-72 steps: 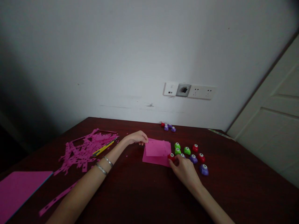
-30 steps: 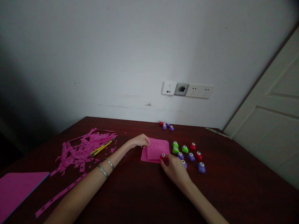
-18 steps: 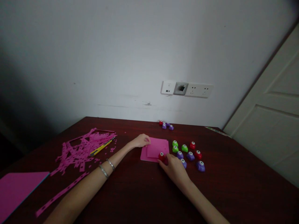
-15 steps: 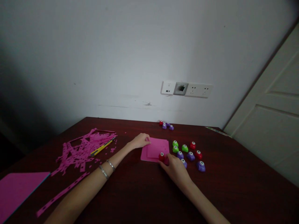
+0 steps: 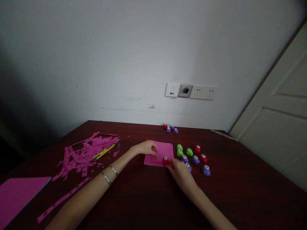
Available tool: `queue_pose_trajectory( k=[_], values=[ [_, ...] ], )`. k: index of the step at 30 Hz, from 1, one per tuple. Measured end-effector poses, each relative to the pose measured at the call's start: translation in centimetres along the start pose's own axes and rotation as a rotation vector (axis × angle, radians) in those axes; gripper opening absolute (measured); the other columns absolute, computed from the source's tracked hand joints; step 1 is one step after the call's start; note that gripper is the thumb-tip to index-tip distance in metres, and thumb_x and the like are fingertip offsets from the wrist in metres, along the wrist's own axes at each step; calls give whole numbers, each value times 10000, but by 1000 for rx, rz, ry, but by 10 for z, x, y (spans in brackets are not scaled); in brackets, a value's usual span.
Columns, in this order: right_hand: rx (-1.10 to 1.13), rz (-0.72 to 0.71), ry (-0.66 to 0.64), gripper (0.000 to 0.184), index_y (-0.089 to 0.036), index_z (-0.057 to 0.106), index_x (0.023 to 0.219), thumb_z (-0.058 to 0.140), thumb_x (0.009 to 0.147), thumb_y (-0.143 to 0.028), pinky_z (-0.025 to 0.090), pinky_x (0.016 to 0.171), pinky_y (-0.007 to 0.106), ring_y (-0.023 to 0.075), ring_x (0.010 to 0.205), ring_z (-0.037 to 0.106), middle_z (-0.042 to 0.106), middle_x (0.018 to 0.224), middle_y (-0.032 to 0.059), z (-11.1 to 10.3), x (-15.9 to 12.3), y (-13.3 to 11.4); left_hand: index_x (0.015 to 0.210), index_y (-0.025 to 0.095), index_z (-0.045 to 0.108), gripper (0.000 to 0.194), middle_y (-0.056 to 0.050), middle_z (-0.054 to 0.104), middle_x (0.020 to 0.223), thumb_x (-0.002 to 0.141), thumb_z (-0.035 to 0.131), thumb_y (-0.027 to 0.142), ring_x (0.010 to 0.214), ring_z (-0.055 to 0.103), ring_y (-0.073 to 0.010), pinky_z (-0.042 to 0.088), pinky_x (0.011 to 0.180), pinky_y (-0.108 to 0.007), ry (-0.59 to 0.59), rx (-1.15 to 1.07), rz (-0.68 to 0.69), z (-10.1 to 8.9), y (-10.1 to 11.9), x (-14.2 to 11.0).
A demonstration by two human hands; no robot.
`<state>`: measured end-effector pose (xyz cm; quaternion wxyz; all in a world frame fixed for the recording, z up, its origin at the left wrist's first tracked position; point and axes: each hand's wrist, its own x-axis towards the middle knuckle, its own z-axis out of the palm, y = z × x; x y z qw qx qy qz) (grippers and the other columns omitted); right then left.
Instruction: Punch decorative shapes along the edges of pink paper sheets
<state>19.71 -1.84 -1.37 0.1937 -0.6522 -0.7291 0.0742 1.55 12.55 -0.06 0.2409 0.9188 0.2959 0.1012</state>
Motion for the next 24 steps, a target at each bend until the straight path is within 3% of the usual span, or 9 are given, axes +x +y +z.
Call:
queue_pose_trajectory(
  k=[5,12,18,20,22,24],
  values=[
    [-9,-19,14,101,-161,543,763,495,837,-210,368,590,233,176,699,621,659,803,72,2,1,1,815,174,702,170,-25,697,813,692,646,276,743,599,-141,398,683,-209,-13,-82,4,0,-4,1],
    [-27,10,8,107,-159,552,781,495,836,-231,363,581,237,185,702,623,661,799,80,1,0,-3,804,154,700,155,-24,699,805,725,570,183,723,599,-127,393,669,-198,-2,-111,8,1,-1,1],
    [106,13,75,122,-155,591,771,546,800,-265,375,561,227,158,637,594,649,697,50,-16,6,9,735,128,692,174,-17,670,707,727,524,170,650,564,-114,364,598,-192,81,-71,-22,-3,4,-1],
    [210,29,22,174,-159,588,689,553,789,-298,377,522,218,142,573,576,633,618,32,-27,15,14,736,118,691,190,-19,658,681,736,523,206,624,544,-113,352,571,-198,150,-63,-44,-8,8,0],
    [327,87,-137,245,-165,563,617,542,785,-342,352,439,202,118,462,534,601,519,9,-37,27,18,746,114,691,216,-25,657,690,746,525,252,631,540,-115,354,572,-203,200,-98,-67,-14,11,1],
    [420,142,-303,298,-163,541,563,541,771,-376,318,372,186,95,381,484,576,465,-2,-45,40,19,726,110,688,240,-31,655,683,749,530,289,625,539,-113,360,569,-205,178,-169,-101,-18,15,3]
  ],
)
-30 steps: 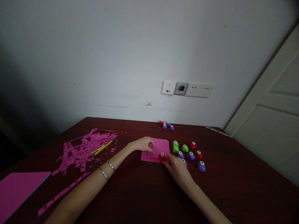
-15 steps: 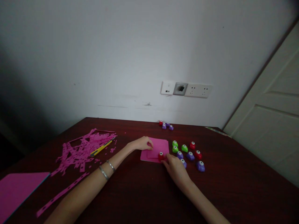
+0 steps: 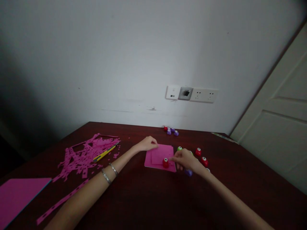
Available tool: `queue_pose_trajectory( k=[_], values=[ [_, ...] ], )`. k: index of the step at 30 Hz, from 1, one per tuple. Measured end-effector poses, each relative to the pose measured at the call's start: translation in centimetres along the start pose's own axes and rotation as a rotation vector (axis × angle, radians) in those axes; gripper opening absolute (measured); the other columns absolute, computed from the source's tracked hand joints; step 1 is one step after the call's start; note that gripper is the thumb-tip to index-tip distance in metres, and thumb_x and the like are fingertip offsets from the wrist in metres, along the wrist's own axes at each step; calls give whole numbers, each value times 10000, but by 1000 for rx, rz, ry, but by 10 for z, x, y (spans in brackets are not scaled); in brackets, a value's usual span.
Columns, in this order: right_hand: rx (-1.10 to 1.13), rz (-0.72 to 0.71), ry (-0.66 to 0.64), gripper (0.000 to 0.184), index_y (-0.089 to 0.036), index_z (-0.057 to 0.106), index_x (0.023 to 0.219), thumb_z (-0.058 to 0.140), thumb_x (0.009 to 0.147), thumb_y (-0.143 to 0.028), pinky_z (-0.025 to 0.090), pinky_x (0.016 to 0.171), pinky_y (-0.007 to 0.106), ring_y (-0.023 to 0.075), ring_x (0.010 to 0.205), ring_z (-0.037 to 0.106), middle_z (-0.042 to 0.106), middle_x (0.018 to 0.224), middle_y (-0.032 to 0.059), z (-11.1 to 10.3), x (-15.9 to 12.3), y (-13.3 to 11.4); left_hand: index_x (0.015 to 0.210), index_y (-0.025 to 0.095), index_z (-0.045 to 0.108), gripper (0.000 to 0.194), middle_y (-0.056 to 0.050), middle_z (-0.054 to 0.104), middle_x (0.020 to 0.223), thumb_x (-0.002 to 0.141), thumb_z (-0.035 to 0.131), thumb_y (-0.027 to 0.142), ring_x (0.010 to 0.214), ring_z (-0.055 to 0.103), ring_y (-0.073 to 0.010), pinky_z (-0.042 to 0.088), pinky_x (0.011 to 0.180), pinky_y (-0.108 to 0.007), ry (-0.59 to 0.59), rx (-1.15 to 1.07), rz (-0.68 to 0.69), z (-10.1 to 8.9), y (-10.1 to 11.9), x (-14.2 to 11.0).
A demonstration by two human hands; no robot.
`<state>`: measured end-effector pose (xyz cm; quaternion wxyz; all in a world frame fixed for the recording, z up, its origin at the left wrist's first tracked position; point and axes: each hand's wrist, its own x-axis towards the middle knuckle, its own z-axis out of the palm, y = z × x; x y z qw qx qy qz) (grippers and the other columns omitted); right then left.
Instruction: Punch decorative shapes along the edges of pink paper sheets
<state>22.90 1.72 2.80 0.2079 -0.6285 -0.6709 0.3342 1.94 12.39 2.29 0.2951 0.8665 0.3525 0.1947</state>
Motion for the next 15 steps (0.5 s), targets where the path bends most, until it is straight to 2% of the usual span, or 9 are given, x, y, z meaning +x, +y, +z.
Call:
queue_pose_trajectory(
  k=[5,10,15],
  values=[
    [52,-15,-176,372,-131,582,529,580,723,-448,263,325,163,60,349,432,575,470,7,-12,22,-7,675,102,660,369,-54,640,633,780,493,414,470,476,-76,310,438,-201,-235,-209,-166,-6,14,3],
    [-20,42,-306,394,-117,607,545,606,707,-477,238,315,163,24,308,331,522,433,-23,-15,32,-12,662,102,660,462,-59,626,609,748,512,531,434,442,-58,256,394,-187,-430,-240,-326,-11,24,7],
    [-41,61,-373,308,-131,593,552,645,693,-400,244,316,159,23,319,336,505,434,-42,-10,42,-12,668,121,677,489,-49,611,587,710,530,586,429,431,-62,250,397,-196,-525,-211,-332,-8,27,12]
  ],
)
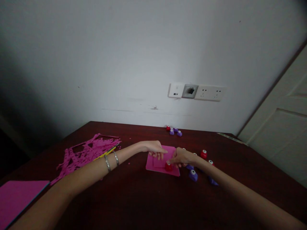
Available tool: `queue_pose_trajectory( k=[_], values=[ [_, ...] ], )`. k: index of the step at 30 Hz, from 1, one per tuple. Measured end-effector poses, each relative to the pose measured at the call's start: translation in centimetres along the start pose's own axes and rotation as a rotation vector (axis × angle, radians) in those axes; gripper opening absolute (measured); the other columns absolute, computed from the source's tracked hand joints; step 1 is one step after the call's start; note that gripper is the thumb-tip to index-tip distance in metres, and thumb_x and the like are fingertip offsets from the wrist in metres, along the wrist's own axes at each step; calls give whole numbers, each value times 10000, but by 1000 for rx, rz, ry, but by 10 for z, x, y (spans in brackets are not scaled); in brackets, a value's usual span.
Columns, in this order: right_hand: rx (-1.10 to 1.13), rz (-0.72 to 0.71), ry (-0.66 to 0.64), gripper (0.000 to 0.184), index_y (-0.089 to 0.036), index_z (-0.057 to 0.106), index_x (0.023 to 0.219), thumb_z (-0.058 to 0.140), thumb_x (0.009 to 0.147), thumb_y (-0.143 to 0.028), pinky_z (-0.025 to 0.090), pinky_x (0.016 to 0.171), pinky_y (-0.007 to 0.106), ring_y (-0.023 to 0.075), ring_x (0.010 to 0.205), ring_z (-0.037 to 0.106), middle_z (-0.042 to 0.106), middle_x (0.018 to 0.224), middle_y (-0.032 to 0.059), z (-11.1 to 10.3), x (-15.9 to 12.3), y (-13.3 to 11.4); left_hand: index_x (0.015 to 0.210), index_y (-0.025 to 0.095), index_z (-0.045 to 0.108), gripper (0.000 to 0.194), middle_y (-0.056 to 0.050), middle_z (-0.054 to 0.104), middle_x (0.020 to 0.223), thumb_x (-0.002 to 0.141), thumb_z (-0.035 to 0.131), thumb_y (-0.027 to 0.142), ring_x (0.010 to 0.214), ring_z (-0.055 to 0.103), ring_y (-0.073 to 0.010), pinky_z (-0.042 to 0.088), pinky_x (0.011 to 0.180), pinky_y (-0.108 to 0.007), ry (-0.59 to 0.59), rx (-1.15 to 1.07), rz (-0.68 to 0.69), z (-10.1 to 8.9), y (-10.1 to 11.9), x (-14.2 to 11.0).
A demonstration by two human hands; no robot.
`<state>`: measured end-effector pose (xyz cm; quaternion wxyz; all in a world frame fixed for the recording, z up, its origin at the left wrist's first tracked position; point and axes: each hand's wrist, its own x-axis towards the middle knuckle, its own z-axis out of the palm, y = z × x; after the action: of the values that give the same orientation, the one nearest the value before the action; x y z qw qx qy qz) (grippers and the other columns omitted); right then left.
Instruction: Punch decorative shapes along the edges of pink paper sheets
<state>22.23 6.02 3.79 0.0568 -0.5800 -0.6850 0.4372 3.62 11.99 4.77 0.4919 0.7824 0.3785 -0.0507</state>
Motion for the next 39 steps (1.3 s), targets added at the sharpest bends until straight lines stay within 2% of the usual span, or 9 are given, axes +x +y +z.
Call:
queue_pose_trajectory(
  k=[3,9,13,18,21,25,30,39],
  values=[
    [-1,12,-27,278,-140,565,530,654,687,-352,242,323,163,28,322,339,487,424,-52,1,5,1,676,124,683,500,-51,600,580,690,547,606,433,423,-66,248,405,-207,-44,13,-9,4,3,3],
    [-5,128,-59,264,-143,531,502,578,743,-242,221,346,172,40,341,345,461,406,-42,3,5,-6,754,157,688,493,-66,628,701,648,590,629,474,429,-69,237,414,-208,-236,-14,-31,14,12,12],
    [27,169,-165,320,-129,536,489,531,784,-253,204,349,168,33,336,335,482,427,-20,0,3,-9,703,183,675,432,-53,603,633,661,594,606,449,414,-81,233,398,-206,-304,53,-140,18,12,25],
    [55,204,-287,365,-121,571,509,535,803,-333,248,373,152,46,382,413,522,449,12,-6,2,-12,544,163,633,463,-73,563,569,647,603,613,419,361,-78,198,360,-207,-470,31,-167,14,4,38],
    [61,220,-364,366,-124,587,544,536,810,-371,263,388,149,56,411,447,535,464,17,-8,5,-12,539,168,647,469,-72,552,571,616,619,630,393,302,-63,184,340,-209,-556,-8,-137,12,-3,46],
    [68,209,-426,334,-117,604,606,499,841,-330,310,422,152,64,455,492,565,523,16,-10,13,-8,535,176,658,489,-63,549,567,559,635,664,363,228,-43,145,310,-196,-634,-70,-89,12,-14,56],
    [23,171,-516,337,-108,571,600,412,871,-229,337,410,150,59,429,497,571,545,13,-11,25,-3,490,173,642,513,-54,559,559,458,677,684,344,207,-26,138,291,-174,-678,-129,-85,14,-21,64],
    [1,170,-491,275,-90,584,647,458,841,-239,406,480,158,62,440,506,572,535,7,-6,34,2,445,158,602,514,-45,525,500,447,699,662,336,245,-32,158,294,-172,-624,-145,-78,17,-24,66]
  ],
)
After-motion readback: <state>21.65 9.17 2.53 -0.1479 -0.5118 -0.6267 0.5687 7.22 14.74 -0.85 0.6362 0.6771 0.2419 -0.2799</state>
